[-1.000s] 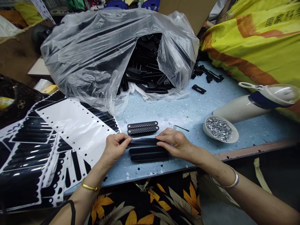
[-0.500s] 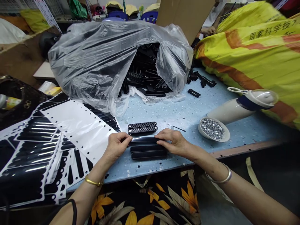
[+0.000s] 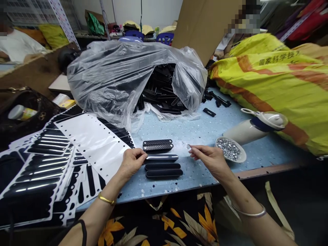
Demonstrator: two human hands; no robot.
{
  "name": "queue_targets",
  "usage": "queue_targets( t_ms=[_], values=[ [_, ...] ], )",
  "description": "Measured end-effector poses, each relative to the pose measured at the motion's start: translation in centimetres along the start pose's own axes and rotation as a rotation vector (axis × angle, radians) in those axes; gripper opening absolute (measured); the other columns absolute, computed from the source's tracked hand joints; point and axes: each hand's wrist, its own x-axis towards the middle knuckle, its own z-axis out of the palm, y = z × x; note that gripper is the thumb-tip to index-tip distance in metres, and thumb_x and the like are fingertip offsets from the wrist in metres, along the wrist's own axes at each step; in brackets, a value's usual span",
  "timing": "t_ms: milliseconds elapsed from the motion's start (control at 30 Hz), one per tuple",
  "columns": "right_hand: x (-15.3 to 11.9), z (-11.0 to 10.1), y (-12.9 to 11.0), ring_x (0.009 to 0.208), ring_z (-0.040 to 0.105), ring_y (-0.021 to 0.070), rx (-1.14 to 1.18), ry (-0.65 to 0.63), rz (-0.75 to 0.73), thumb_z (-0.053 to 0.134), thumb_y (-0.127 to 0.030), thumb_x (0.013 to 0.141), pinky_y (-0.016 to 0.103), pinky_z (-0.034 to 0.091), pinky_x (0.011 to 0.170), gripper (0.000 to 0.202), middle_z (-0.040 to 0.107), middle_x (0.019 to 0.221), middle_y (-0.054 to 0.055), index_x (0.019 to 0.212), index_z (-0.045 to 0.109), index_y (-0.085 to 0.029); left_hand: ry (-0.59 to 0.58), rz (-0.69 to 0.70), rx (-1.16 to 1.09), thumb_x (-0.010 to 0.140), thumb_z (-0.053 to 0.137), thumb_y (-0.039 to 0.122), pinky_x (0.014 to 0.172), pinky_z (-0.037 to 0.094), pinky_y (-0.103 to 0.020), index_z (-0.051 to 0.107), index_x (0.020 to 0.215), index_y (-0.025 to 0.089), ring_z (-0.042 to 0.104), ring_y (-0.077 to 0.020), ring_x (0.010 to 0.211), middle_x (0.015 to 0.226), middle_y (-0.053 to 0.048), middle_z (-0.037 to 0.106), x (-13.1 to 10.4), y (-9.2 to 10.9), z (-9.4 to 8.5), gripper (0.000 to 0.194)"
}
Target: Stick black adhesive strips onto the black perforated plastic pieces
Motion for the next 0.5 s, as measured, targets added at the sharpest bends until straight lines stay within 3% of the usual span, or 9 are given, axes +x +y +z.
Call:
queue_targets(
  t_ms=[100, 200, 300, 400, 500],
  values=[
    [-0.6, 1.5, -0.2, 0.055, 0.067, 0.0203, -0.082, -0.045, -0.038, 0.062, -0.053, 0.083, 0.032, 0.054, 0.052, 0.038, 0.074, 0.068, 0.007, 0.083, 0.077, -0.018, 0.003, 0.043, 0.041, 0.073, 0.059, 0.033, 0.05, 0.039, -0.023, 0.069, 0.062, 0.017, 0.051, -0.013, 0.051, 0.052, 0.0, 0.058, 0.0, 0.0, 0.1, 0.022],
    [-0.4, 4.5, -0.8, 0.058, 0.065, 0.0194, -0.348, -0.032, -0.117, 0.063, -0.057, 0.079, 0.031, 0.051, 0.058, 0.041, 0.073, 0.07, 0.007, 0.086, 0.077, -0.019, -0.009, 0.089, 0.116, 0.075, 0.056, 0.031, 0.053, 0.04, -0.023, 0.07, 0.065, 0.018, 0.053, -0.0136, 0.053, 0.054, 0.001, 0.06, 0.0, 0.1, 0.0, 0.022],
    [0.4, 6.7, -1.3, 0.066, 0.066, 0.0223, -0.563, -0.071, -0.082, 0.063, -0.062, 0.077, 0.031, 0.047, 0.061, 0.044, 0.072, 0.07, 0.008, 0.073, 0.074, -0.02, -0.029, 0.103, 0.152, 0.077, 0.055, 0.029, 0.054, 0.041, -0.023, 0.07, 0.066, 0.017, 0.055, -0.0138, 0.054, 0.054, 0.001, 0.06, 0.2, 0.1, 0.0, 0.022],
    [1.1, 7.0, -1.7, 0.064, 0.066, 0.0218, -0.558, -0.174, -0.113, 0.044, -0.064, 0.087, 0.03, 0.044, 0.06, 0.057, 0.071, 0.065, 0.008, 0.058, 0.067, -0.02, -0.036, 0.087, 0.158, 0.077, 0.055, 0.025, 0.054, 0.042, -0.023, 0.07, 0.064, 0.017, 0.057, -0.014, 0.053, 0.054, 0.001, 0.061, 0.4, 0.4, 0.1, 0.021],
    [1.4, 5.8, -2.0, 0.052, 0.061, 0.0194, -0.501, -0.224, -0.196, 0.023, -0.067, 0.092, 0.03, 0.041, 0.054, 0.072, 0.064, 0.051, 0.007, 0.046, 0.056, -0.021, -0.013, 0.084, 0.181, 0.076, 0.054, 0.018, 0.055, 0.044, -0.023, 0.071, 0.062, 0.018, 0.06, -0.0144, 0.053, 0.051, 0.002, 0.061, 0.0, 1.5, 0.2, 0.022]
  ],
)
